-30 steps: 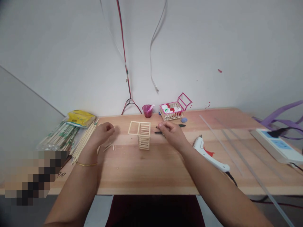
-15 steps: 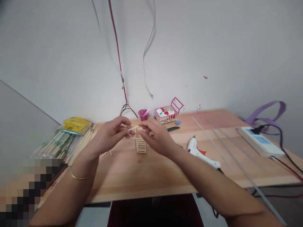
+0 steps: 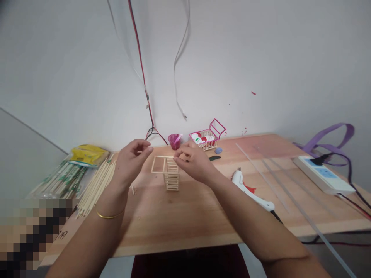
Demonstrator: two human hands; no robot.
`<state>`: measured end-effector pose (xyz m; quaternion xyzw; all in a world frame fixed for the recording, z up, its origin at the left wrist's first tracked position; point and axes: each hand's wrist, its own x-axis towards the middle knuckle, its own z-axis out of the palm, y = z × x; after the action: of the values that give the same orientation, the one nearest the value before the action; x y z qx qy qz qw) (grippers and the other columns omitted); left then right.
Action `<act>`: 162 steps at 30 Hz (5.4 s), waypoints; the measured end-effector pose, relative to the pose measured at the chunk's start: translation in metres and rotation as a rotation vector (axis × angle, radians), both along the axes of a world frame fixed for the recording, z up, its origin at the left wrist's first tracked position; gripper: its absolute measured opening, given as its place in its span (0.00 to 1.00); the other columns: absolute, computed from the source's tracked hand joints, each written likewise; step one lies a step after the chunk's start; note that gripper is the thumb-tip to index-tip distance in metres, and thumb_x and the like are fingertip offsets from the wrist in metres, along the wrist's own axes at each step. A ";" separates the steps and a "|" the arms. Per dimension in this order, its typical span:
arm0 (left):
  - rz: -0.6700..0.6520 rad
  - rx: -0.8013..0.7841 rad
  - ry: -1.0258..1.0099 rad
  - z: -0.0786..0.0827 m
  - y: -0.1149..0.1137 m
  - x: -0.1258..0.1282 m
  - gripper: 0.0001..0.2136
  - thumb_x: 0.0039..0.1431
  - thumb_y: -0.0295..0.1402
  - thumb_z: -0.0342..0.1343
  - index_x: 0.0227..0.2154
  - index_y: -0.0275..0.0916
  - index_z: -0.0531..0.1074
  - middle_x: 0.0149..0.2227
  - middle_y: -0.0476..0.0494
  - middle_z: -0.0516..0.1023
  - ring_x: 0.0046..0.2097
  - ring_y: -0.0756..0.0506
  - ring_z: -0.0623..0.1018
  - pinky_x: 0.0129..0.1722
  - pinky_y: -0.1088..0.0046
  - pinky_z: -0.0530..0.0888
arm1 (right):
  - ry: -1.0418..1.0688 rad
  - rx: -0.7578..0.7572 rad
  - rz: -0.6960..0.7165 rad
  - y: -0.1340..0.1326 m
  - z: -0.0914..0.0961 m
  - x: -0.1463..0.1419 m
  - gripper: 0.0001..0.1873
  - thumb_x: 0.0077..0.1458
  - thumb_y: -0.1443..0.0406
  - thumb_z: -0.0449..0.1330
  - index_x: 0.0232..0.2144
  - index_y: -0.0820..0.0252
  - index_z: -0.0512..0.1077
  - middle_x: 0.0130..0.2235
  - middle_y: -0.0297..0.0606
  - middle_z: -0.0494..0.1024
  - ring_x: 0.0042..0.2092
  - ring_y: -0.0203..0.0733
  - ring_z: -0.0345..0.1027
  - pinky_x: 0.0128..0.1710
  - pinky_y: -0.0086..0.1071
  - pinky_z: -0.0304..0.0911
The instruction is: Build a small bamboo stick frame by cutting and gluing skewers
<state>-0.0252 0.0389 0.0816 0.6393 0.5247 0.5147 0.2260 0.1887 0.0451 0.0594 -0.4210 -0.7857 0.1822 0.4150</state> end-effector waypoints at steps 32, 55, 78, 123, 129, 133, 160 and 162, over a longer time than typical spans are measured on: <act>-0.231 -0.660 -0.588 -0.024 0.010 0.022 0.16 0.38 0.27 0.65 0.33 0.37 0.69 0.21 0.54 0.68 0.22 0.54 0.67 0.23 0.78 0.62 | -0.106 -0.105 0.057 0.011 0.000 -0.011 0.06 0.49 0.71 0.56 0.25 0.60 0.72 0.26 0.33 0.69 0.29 0.35 0.61 0.30 0.29 0.56; -0.327 -0.716 -0.802 -0.028 0.011 0.023 0.08 0.45 0.19 0.59 0.28 0.34 0.68 0.23 0.45 0.76 0.25 0.51 0.76 0.27 0.78 0.71 | 0.429 -0.631 0.203 0.012 -0.018 -0.003 0.09 0.50 0.58 0.62 0.31 0.57 0.74 0.22 0.29 0.68 0.24 0.32 0.60 0.25 0.27 0.58; -0.420 -0.720 -0.839 -0.034 0.016 0.018 0.04 0.50 0.23 0.59 0.25 0.33 0.68 0.22 0.46 0.75 0.26 0.50 0.77 0.27 0.77 0.72 | 0.399 -0.454 0.038 0.010 -0.024 -0.013 0.09 0.48 0.59 0.63 0.29 0.59 0.77 0.33 0.37 0.79 0.37 0.40 0.72 0.39 0.34 0.66; -0.340 -0.720 -0.839 -0.031 0.015 0.021 0.05 0.50 0.22 0.59 0.25 0.33 0.68 0.21 0.46 0.73 0.25 0.49 0.77 0.27 0.75 0.74 | 0.274 -0.344 0.032 0.014 -0.024 -0.010 0.10 0.50 0.58 0.60 0.28 0.59 0.72 0.28 0.34 0.72 0.30 0.36 0.64 0.30 0.30 0.59; -0.310 -0.731 -0.851 -0.032 0.017 0.020 0.03 0.53 0.23 0.57 0.26 0.33 0.69 0.22 0.45 0.74 0.26 0.48 0.77 0.30 0.72 0.76 | 0.252 -0.305 0.029 0.014 -0.024 -0.011 0.09 0.50 0.59 0.59 0.28 0.59 0.71 0.26 0.33 0.71 0.29 0.36 0.62 0.28 0.30 0.57; -0.353 -0.726 -0.863 -0.031 0.016 0.020 0.04 0.50 0.22 0.58 0.25 0.33 0.68 0.22 0.47 0.73 0.25 0.49 0.77 0.28 0.74 0.75 | 0.257 -0.287 0.039 0.013 -0.023 -0.012 0.08 0.50 0.60 0.59 0.27 0.59 0.71 0.25 0.32 0.69 0.28 0.35 0.61 0.27 0.29 0.56; -0.354 -0.702 -0.798 -0.034 0.015 0.020 0.04 0.47 0.21 0.59 0.26 0.33 0.69 0.21 0.44 0.76 0.24 0.50 0.76 0.26 0.78 0.72 | 0.256 -0.395 0.022 0.010 -0.015 -0.008 0.15 0.56 0.54 0.54 0.26 0.59 0.70 0.23 0.30 0.65 0.26 0.34 0.58 0.26 0.29 0.55; -0.353 -0.700 -0.804 -0.035 0.015 0.020 0.05 0.46 0.21 0.59 0.25 0.33 0.69 0.21 0.45 0.76 0.24 0.50 0.76 0.26 0.78 0.72 | 0.288 -0.424 -0.002 0.009 -0.013 -0.008 0.15 0.55 0.54 0.54 0.26 0.59 0.69 0.23 0.29 0.64 0.25 0.34 0.57 0.25 0.28 0.55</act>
<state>-0.0056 0.0544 0.0470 0.3575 0.4218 0.4675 0.6897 0.1806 0.0542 0.0459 -0.4690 -0.6625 0.4005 0.4252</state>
